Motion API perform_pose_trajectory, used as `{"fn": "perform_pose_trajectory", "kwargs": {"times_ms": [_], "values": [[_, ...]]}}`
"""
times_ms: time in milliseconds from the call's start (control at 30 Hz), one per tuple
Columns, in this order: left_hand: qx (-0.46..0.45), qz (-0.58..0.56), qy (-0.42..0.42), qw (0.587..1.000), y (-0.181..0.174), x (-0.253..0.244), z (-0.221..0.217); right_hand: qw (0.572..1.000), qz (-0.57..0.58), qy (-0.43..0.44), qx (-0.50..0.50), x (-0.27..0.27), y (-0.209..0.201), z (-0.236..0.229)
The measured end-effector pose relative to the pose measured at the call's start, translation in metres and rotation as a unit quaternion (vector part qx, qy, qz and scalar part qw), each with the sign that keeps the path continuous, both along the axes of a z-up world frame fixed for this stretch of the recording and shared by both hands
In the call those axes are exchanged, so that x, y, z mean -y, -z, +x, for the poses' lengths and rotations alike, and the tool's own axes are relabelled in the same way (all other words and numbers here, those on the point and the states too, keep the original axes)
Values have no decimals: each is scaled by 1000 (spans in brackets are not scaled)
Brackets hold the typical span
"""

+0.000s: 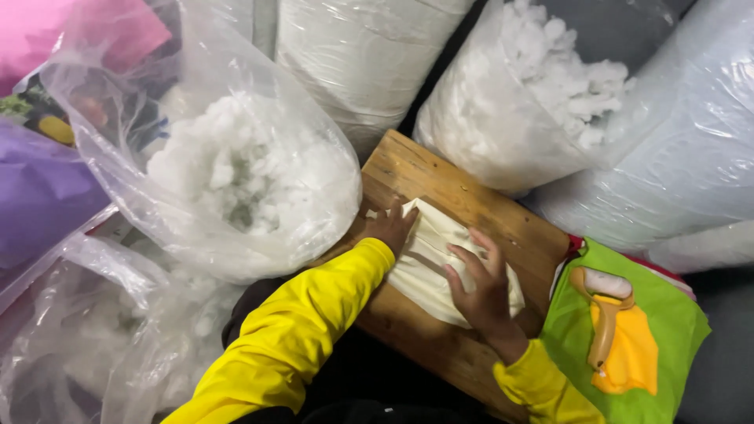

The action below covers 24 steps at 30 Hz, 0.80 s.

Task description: The person lays a white fabric on a wooden board and smooths it with a lint roller. They then open the fabric and stuff it with white cotton fibers from a plastic bag, pressing the cotton inside.

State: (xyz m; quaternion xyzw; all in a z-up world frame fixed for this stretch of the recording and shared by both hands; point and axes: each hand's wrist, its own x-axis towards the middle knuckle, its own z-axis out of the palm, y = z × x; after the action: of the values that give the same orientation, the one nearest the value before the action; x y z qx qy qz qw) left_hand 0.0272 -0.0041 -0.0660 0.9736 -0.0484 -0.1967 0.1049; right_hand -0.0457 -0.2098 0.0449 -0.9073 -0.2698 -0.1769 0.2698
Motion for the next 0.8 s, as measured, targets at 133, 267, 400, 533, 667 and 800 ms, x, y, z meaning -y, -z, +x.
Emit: {"fn": "perform_pose_trajectory", "kwargs": {"times_ms": [133,267,400,533,667,800], "values": [[1,-96,4,995,-20,-15,-15,978,112,-178,-11,-127,-65,-8],[156,-96,-3,983,-25,-29,-32,914,9,-394,-96,-218,-97,8],[347,-76,7,935,-26,-47,-49,867,-129,-422,-233,-240,-95,74],[472,-71,19,879,-54,-56,-66,906,-88,-331,-250,-208,-107,109],[701,-156,-6,696,-132,-97,-108,948,-37,-253,-188,-184,-69,100],[684,-182,-292,643,-153,-114,-115,970,84,-191,123,-205,-50,33]]}}
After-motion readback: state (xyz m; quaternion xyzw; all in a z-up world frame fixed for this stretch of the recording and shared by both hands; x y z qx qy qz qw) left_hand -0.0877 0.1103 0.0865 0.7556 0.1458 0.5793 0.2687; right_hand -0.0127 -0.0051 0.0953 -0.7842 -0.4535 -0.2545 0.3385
